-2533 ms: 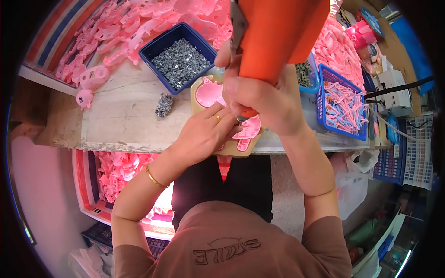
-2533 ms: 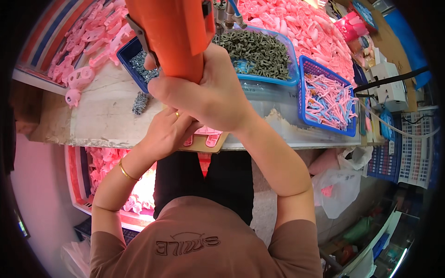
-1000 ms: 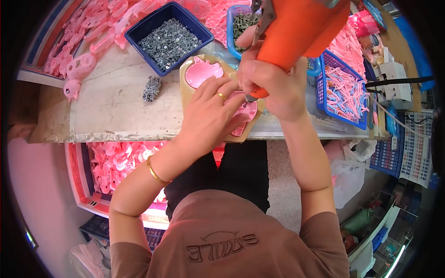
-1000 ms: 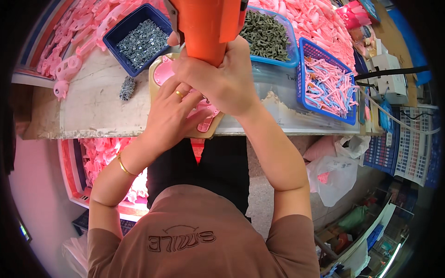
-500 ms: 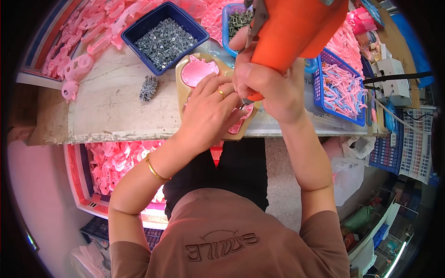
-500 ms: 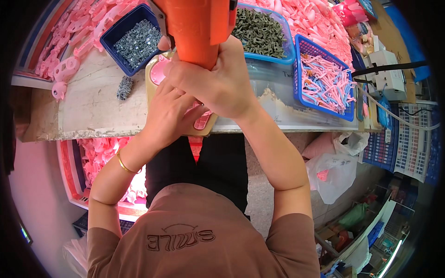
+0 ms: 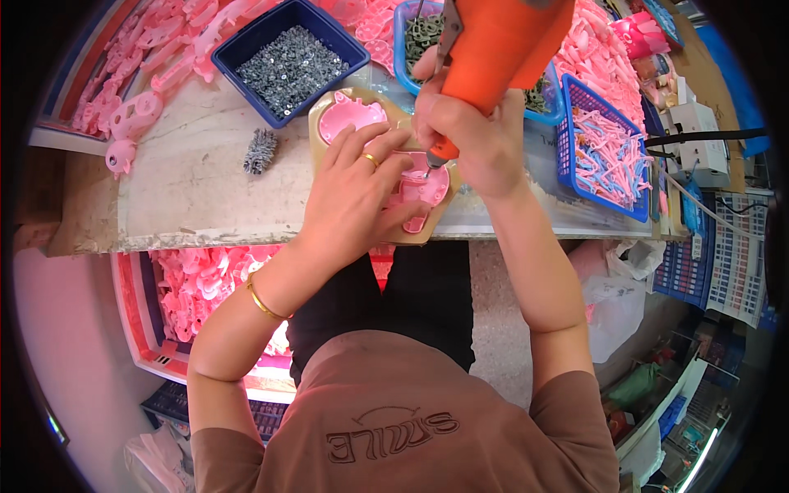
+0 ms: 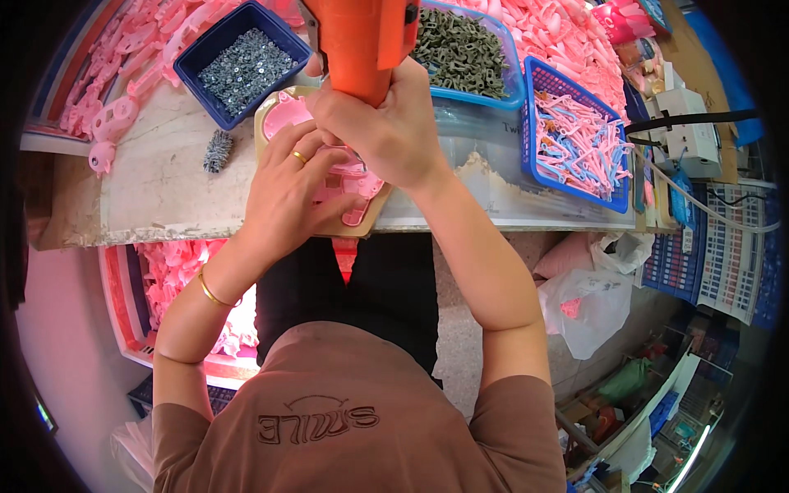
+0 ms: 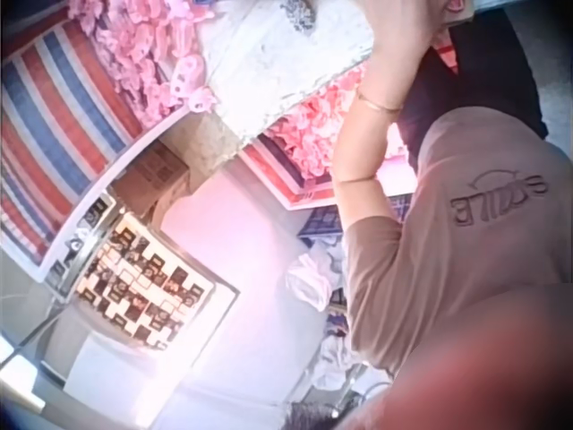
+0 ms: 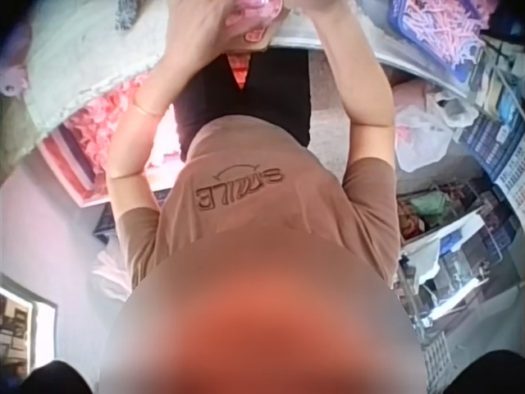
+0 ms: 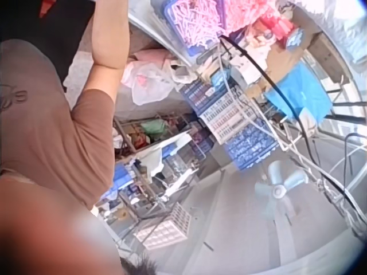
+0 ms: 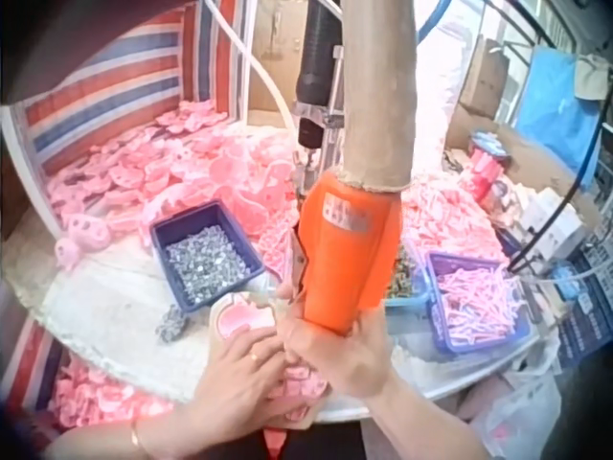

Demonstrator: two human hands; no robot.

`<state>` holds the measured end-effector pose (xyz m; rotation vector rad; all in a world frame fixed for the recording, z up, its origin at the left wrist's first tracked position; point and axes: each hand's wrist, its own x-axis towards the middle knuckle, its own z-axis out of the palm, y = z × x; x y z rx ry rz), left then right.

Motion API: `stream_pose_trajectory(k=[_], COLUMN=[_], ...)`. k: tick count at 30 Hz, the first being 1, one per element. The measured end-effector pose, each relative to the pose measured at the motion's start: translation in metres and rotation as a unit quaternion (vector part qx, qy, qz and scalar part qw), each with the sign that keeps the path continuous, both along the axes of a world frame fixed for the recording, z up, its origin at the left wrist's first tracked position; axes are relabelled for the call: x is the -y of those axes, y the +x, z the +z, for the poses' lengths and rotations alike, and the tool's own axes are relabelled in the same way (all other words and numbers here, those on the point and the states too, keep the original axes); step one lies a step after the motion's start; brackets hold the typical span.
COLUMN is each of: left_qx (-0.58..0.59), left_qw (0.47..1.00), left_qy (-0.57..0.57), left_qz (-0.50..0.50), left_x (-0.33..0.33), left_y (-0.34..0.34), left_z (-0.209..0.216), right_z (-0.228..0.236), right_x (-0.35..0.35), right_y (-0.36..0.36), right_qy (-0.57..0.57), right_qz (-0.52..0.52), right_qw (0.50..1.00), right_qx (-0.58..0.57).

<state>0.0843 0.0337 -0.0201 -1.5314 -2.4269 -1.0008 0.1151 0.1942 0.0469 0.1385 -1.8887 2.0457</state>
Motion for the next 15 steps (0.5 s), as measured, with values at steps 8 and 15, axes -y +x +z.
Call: stream_pose_trajectory(k=[8, 15], left_qx=[-0.011, -0.017], left_qw=[1.000, 0.999], left_qy=[-0.026, -0.036], left_qz=[0.003, 0.007], left_x=[0.002, 0.000], left_y=[0.000, -0.001], left_z=[-0.003, -0.002], right_z=[-0.017, -0.015], right_x=[0.003, 0.006], right_y=[-0.001, 0.000], right_qy=[0.021, -0.022], right_qz=[-0.032, -0.050], right_qw=[0.998, 0.998], right_qx=[-0.042, -0.022])
